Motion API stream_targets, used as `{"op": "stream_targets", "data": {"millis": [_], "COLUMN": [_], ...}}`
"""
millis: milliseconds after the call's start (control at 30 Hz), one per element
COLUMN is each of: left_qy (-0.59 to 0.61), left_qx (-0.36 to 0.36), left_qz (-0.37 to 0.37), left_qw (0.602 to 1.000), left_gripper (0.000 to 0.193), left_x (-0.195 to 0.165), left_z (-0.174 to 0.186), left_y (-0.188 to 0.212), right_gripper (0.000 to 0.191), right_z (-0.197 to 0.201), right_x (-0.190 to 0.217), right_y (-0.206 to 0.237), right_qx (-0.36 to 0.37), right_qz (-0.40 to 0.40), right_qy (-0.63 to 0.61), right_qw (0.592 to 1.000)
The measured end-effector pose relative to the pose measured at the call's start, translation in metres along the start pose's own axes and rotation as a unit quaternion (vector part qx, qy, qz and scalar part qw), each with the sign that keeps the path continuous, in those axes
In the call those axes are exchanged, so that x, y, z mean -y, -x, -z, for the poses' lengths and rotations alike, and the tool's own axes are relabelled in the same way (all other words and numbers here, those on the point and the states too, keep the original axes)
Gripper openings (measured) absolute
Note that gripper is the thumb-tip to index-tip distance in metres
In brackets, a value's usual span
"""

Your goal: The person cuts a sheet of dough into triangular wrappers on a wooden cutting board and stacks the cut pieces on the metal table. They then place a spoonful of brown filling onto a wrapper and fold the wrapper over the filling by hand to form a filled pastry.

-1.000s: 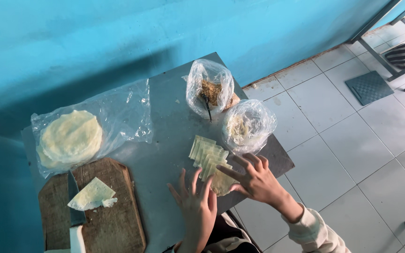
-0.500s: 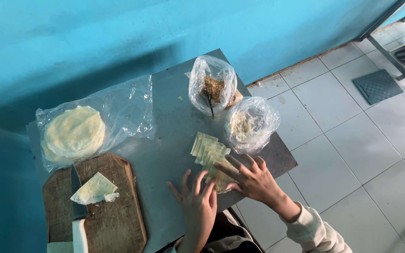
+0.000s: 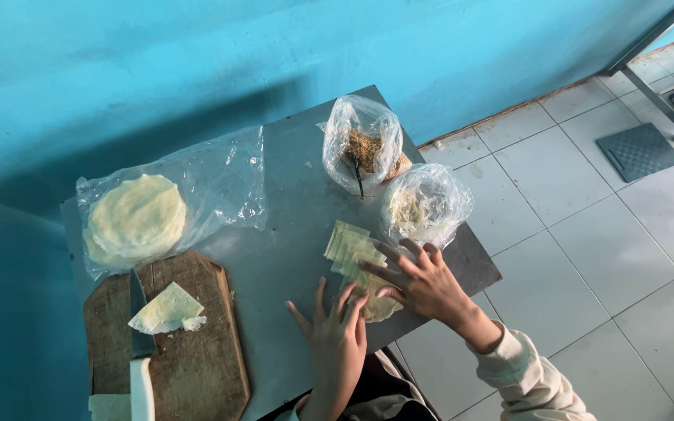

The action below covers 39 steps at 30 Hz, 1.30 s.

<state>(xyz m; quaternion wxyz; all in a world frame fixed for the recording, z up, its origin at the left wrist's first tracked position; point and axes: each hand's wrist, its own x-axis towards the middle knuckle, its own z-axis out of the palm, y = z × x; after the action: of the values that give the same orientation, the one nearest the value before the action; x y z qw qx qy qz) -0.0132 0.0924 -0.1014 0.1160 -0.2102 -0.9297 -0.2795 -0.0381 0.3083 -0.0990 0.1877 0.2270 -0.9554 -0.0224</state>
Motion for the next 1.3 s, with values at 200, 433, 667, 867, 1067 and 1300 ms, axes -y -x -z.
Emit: {"op": "stream_targets", "data": {"millis": [200,433,667,867,1067,1300], "left_qy": [-0.016,-0.017,-0.014,-0.013,-0.010,-0.006], "left_qx": [0.009,-0.004,0.007,0.008,0.010,0.009], "left_qz": [-0.025,-0.028,-0.023,-0.025,-0.017,-0.011], "left_qw": [1.000,0.999,1.000,1.000,1.000,1.000], "left_gripper": [0.032,0.035,0.035,0.036,0.034,0.035], "left_x": [0.002,0.002,0.000,0.000,0.001,-0.002], "left_z": [-0.006,-0.007,-0.003,-0.003,-0.004,0.000], "left_y": [-0.001,-0.001,-0.003,-0.003,-0.003,-0.005], "right_gripper": [0.058,0.049,0.063,0.068,0.060,0.055], "right_z": [0.001,0.012,0.017,-0.001,-0.005,0.007], "right_x": [-0.007,-0.017,-0.013,0.004,0.001,-0.015], "right_y": [-0.008,-0.012,-0.007,-0.005,-0.003,-0.012], "right_qx": [-0.008,0.036,0.064,0.034,0.051,0.048], "right_qz": [0.011,-0.020,-0.056,-0.010,-0.011,0.018], "right_qy": [-0.010,-0.206,-0.357,-0.190,-0.133,-0.087], "right_qw": [1.000,0.978,0.930,0.981,0.990,0.995]}}
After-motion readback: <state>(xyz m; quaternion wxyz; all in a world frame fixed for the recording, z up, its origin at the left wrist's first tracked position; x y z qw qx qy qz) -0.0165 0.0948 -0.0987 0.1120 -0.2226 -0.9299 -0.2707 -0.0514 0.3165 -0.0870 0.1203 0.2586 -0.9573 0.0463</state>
